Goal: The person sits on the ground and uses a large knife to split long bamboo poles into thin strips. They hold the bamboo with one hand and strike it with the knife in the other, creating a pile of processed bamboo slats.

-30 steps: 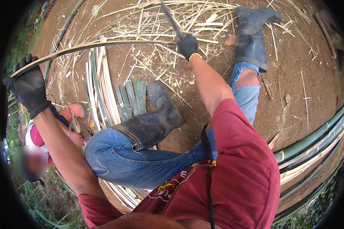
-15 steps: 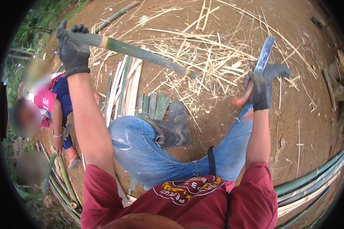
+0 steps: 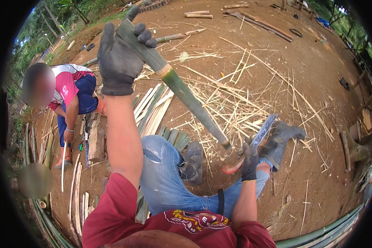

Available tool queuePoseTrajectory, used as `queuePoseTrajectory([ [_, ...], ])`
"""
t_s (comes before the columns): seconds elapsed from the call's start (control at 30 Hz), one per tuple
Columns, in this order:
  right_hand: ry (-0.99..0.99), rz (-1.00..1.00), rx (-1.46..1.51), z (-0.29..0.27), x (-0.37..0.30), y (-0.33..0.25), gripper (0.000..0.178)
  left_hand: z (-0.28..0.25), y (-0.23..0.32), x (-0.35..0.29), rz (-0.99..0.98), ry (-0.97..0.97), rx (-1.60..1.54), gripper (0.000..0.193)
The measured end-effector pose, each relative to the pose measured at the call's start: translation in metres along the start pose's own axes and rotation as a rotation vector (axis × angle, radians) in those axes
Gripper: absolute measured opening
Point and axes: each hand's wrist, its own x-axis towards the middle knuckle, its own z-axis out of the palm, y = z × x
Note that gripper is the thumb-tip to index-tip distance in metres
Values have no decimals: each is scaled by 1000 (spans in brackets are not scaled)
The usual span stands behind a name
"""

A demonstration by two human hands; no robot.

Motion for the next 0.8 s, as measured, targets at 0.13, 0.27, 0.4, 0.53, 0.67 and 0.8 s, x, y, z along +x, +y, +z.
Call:
queuePoseTrajectory([
  [0.13,-155,19,-8,13,-23,-11,40,20,-2,1,-40,-87,-136,75],
  [0.27,-331,182,-46,25,-41,-1,40,36,-3,-3,-24,-73,-154,70],
  [0.4,-407,286,-211,38,-47,5,33,37,1,-1,-24,-144,-207,65],
  [0.53,-318,249,-205,41,-44,-9,25,49,-22,14,129,73,114,63],
  [0.67,-235,121,-98,65,-52,-43,21,20,-98,-14,-295,-6,232,59],
  [0.8,-350,-16,-69,97,-56,-111,30,-19,-152,-42,-434,-111,433,48],
])
